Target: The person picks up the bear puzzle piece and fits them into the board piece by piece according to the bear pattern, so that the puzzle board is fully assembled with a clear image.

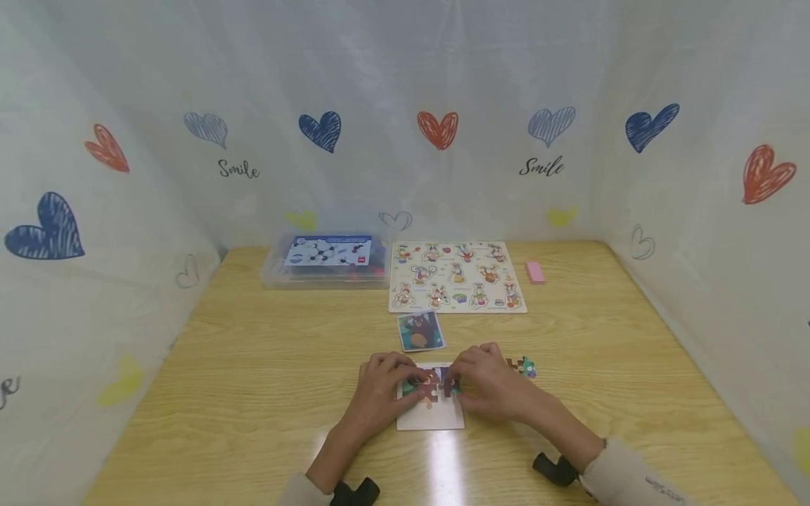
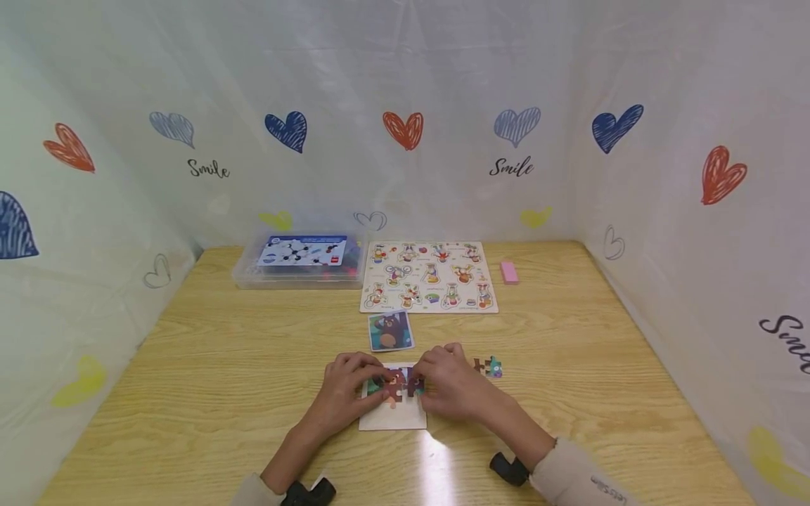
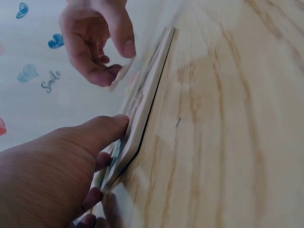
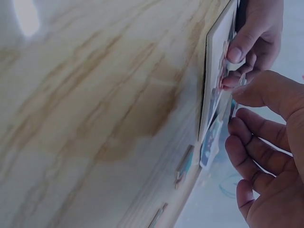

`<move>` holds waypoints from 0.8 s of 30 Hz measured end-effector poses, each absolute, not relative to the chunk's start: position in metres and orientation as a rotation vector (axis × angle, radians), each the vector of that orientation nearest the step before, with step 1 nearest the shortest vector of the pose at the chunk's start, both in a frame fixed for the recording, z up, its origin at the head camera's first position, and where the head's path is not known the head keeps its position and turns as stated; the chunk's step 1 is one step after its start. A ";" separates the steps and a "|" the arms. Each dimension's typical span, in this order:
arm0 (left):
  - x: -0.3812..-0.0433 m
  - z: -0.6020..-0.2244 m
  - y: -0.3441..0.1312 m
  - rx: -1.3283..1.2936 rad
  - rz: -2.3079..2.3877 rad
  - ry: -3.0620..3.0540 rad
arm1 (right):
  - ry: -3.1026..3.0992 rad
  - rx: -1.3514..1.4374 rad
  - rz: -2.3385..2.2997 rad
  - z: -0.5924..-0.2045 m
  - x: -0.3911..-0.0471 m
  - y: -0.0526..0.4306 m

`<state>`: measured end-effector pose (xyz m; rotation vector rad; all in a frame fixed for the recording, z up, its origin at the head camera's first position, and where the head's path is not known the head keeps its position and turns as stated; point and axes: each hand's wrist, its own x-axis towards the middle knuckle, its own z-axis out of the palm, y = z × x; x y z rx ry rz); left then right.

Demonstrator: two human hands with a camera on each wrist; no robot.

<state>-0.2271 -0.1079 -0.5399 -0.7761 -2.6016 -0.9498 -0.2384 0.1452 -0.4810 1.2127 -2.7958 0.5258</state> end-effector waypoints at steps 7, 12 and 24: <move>-0.227 -0.541 -0.108 -0.768 -0.941 -2.618 | -2.771 1.233 0.490 -0.487 -0.240 0.142; -0.227 -0.541 -0.108 -0.762 -0.937 -2.625 | -2.765 1.246 0.454 -0.491 -0.239 0.140; -0.227 -0.540 -0.109 -0.779 -0.957 -2.628 | -2.654 1.305 0.435 -0.497 -0.237 0.137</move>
